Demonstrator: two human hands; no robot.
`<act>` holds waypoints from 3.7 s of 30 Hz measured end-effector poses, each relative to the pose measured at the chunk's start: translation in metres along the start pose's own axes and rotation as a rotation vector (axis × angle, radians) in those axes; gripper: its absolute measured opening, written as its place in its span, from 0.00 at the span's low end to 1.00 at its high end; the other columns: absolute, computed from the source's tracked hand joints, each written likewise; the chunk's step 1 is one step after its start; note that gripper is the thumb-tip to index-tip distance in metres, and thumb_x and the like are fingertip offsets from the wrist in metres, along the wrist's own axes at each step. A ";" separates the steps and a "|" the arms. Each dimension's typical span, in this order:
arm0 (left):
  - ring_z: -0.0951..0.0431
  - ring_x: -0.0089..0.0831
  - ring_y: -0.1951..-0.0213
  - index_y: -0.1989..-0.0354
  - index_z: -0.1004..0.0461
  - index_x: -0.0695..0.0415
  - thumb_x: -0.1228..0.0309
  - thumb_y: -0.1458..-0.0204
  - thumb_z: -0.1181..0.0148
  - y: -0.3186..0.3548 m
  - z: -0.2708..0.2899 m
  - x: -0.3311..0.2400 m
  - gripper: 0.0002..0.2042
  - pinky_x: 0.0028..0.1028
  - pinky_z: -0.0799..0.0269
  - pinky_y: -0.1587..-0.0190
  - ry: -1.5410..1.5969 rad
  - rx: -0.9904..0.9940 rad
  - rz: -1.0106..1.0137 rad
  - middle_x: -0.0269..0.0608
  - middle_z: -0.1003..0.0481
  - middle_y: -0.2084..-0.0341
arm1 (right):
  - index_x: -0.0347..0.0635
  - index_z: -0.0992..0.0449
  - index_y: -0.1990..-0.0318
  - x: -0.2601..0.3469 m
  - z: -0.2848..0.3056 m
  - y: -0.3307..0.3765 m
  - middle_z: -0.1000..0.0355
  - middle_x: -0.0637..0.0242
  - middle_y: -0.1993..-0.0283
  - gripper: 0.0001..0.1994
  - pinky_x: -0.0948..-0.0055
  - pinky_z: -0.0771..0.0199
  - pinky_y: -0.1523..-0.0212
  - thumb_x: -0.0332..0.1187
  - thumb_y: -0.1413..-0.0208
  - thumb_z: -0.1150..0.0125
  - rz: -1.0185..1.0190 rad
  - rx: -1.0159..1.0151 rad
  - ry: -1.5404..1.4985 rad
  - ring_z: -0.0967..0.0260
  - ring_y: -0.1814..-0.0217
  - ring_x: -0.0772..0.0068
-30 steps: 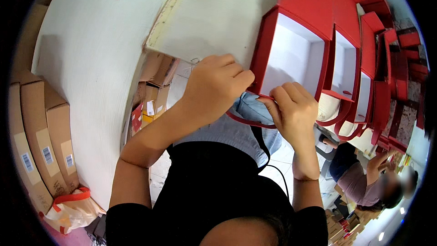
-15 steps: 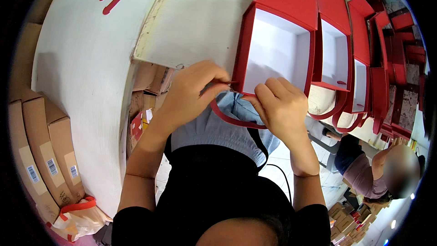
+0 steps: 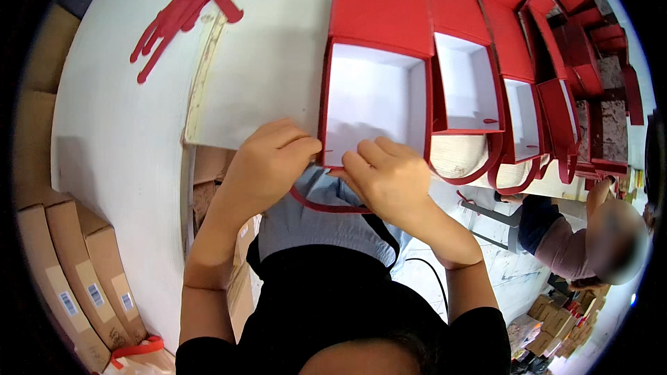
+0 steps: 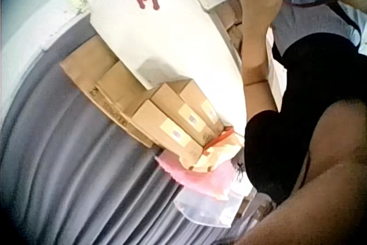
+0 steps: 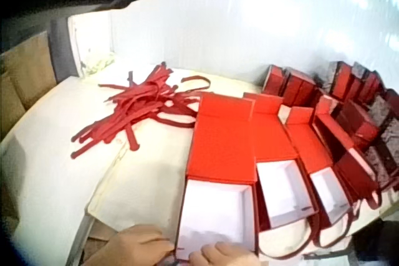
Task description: The person attaches red ribbon handles to red and patterned cardboard boxes by threading the ribbon through pre-cut slots and securing the ends, then organizes the finished boxes on the table.
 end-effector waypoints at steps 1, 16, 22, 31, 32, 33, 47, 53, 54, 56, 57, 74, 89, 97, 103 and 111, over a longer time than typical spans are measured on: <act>0.27 0.36 0.72 0.72 0.26 0.63 0.82 0.58 0.41 -0.001 0.000 0.005 0.05 0.29 0.31 0.70 0.038 0.011 0.047 0.42 0.28 0.76 | 0.47 0.33 0.78 -0.001 0.001 0.000 0.41 0.70 0.80 0.11 0.72 0.35 0.79 0.39 0.58 0.37 -0.003 0.020 -0.033 0.37 0.76 0.71; 0.26 0.33 0.75 0.70 0.27 0.62 0.80 0.55 0.40 0.006 -0.006 0.028 0.04 0.26 0.30 0.72 0.301 0.055 0.193 0.42 0.28 0.76 | 0.33 0.23 0.68 -0.030 -0.035 -0.044 0.26 0.51 0.70 0.06 0.68 0.28 0.66 0.23 0.57 0.40 -0.112 0.564 -0.959 0.27 0.67 0.56; 0.25 0.32 0.74 0.70 0.26 0.63 0.81 0.56 0.41 0.004 -0.008 0.028 0.04 0.25 0.29 0.71 0.295 0.068 0.184 0.42 0.27 0.75 | 0.34 0.25 0.71 -0.015 -0.029 -0.040 0.29 0.52 0.70 0.05 0.61 0.29 0.67 0.25 0.57 0.39 0.111 0.386 -0.752 0.30 0.67 0.50; 0.25 0.24 0.67 0.63 0.31 0.64 0.78 0.54 0.38 0.016 -0.033 0.054 0.11 0.23 0.28 0.65 0.711 0.126 0.374 0.40 0.28 0.70 | 0.39 0.28 0.73 -0.005 -0.029 -0.040 0.32 0.61 0.72 0.06 0.64 0.32 0.65 0.31 0.52 0.40 0.406 0.349 -0.632 0.31 0.69 0.59; 0.26 0.24 0.66 0.62 0.33 0.64 0.77 0.54 0.38 0.014 -0.032 0.051 0.13 0.23 0.29 0.65 0.756 0.097 0.350 0.40 0.28 0.69 | 0.40 0.28 0.73 -0.005 -0.030 -0.039 0.32 0.62 0.72 0.06 0.64 0.33 0.63 0.31 0.53 0.40 0.410 0.346 -0.619 0.31 0.69 0.60; 0.26 0.24 0.66 0.60 0.35 0.63 0.76 0.54 0.37 0.012 -0.030 0.044 0.15 0.23 0.29 0.64 0.801 0.067 0.331 0.40 0.29 0.68 | 0.40 0.28 0.73 -0.004 -0.030 -0.039 0.32 0.63 0.73 0.05 0.64 0.34 0.62 0.31 0.53 0.40 0.410 0.343 -0.603 0.31 0.69 0.61; 0.33 0.20 0.71 0.58 0.43 0.61 0.81 0.54 0.43 0.012 -0.033 0.031 0.17 0.21 0.33 0.67 0.579 -0.183 0.360 0.38 0.35 0.74 | 0.43 0.27 0.74 -0.010 -0.029 -0.040 0.32 0.68 0.74 0.05 0.64 0.43 0.55 0.32 0.57 0.38 0.394 0.315 -0.562 0.33 0.68 0.66; 0.34 0.23 0.71 0.57 0.43 0.60 0.82 0.57 0.44 0.017 -0.033 0.033 0.19 0.22 0.35 0.66 0.509 -0.220 0.356 0.38 0.35 0.74 | 0.45 0.27 0.79 -0.006 -0.029 -0.037 0.30 0.68 0.75 0.05 0.65 0.43 0.61 0.34 0.62 0.41 0.480 0.290 -0.449 0.31 0.70 0.65; 0.34 0.23 0.71 0.57 0.43 0.60 0.82 0.57 0.44 0.015 -0.031 0.031 0.19 0.22 0.35 0.66 0.523 -0.223 0.363 0.38 0.35 0.74 | 0.45 0.27 0.79 -0.007 -0.026 -0.039 0.30 0.68 0.75 0.06 0.65 0.42 0.62 0.35 0.61 0.41 0.473 0.258 -0.459 0.31 0.71 0.64; 0.35 0.24 0.71 0.56 0.43 0.60 0.81 0.57 0.44 0.017 -0.033 0.035 0.19 0.23 0.36 0.64 0.549 -0.214 0.379 0.38 0.36 0.73 | 0.45 0.27 0.77 -0.010 -0.032 -0.036 0.31 0.69 0.75 0.06 0.65 0.41 0.60 0.35 0.60 0.40 0.419 0.358 -0.473 0.31 0.69 0.66; 0.35 0.24 0.70 0.56 0.43 0.60 0.81 0.57 0.44 0.019 -0.035 0.038 0.19 0.23 0.36 0.64 0.562 -0.209 0.407 0.38 0.36 0.73 | 0.44 0.28 0.76 -0.012 -0.035 -0.035 0.32 0.69 0.75 0.06 0.65 0.40 0.59 0.35 0.59 0.39 0.394 0.408 -0.483 0.31 0.67 0.67; 0.34 0.24 0.66 0.55 0.42 0.61 0.71 0.53 0.38 0.028 -0.038 0.041 0.21 0.24 0.35 0.61 0.645 -0.133 0.382 0.38 0.36 0.68 | 0.43 0.25 0.70 -0.009 -0.023 -0.036 0.29 0.67 0.69 0.10 0.66 0.36 0.57 0.40 0.52 0.42 0.405 0.314 -0.394 0.30 0.63 0.65; 0.27 0.31 0.72 0.69 0.28 0.62 0.83 0.57 0.39 0.016 -0.020 0.029 0.07 0.26 0.32 0.69 0.338 0.086 0.235 0.41 0.30 0.74 | 0.42 0.30 0.76 -0.044 0.034 0.037 0.30 0.68 0.69 0.06 0.63 0.39 0.52 0.31 0.59 0.38 0.106 -0.035 -0.065 0.33 0.53 0.68; 0.29 0.36 0.71 0.66 0.26 0.58 0.79 0.52 0.43 0.011 -0.014 0.024 0.06 0.29 0.33 0.68 0.215 0.103 0.213 0.42 0.32 0.74 | 0.41 0.30 0.76 -0.043 0.034 0.033 0.30 0.67 0.68 0.08 0.66 0.33 0.57 0.31 0.62 0.37 0.123 -0.029 -0.128 0.33 0.56 0.64; 0.29 0.36 0.71 0.66 0.25 0.57 0.79 0.52 0.43 0.017 -0.014 0.031 0.06 0.28 0.34 0.68 0.252 0.093 0.229 0.42 0.32 0.74 | 0.42 0.29 0.76 -0.038 0.034 0.033 0.29 0.68 0.66 0.08 0.66 0.33 0.58 0.31 0.65 0.37 0.125 -0.032 -0.092 0.32 0.56 0.65; 0.27 0.35 0.72 0.68 0.26 0.61 0.80 0.57 0.40 0.014 -0.011 0.032 0.07 0.27 0.32 0.69 0.298 0.093 0.178 0.44 0.29 0.74 | 0.44 0.28 0.68 -0.029 0.032 0.035 0.31 0.68 0.67 0.09 0.68 0.29 0.61 0.29 0.62 0.43 0.126 0.000 -0.022 0.33 0.56 0.65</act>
Point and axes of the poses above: each hand's wrist, its own y-axis away from the middle knuckle, its own z-axis out of the back of the hand, x = y × z, the point moved 10 cm from there along -y, towards the middle knuckle
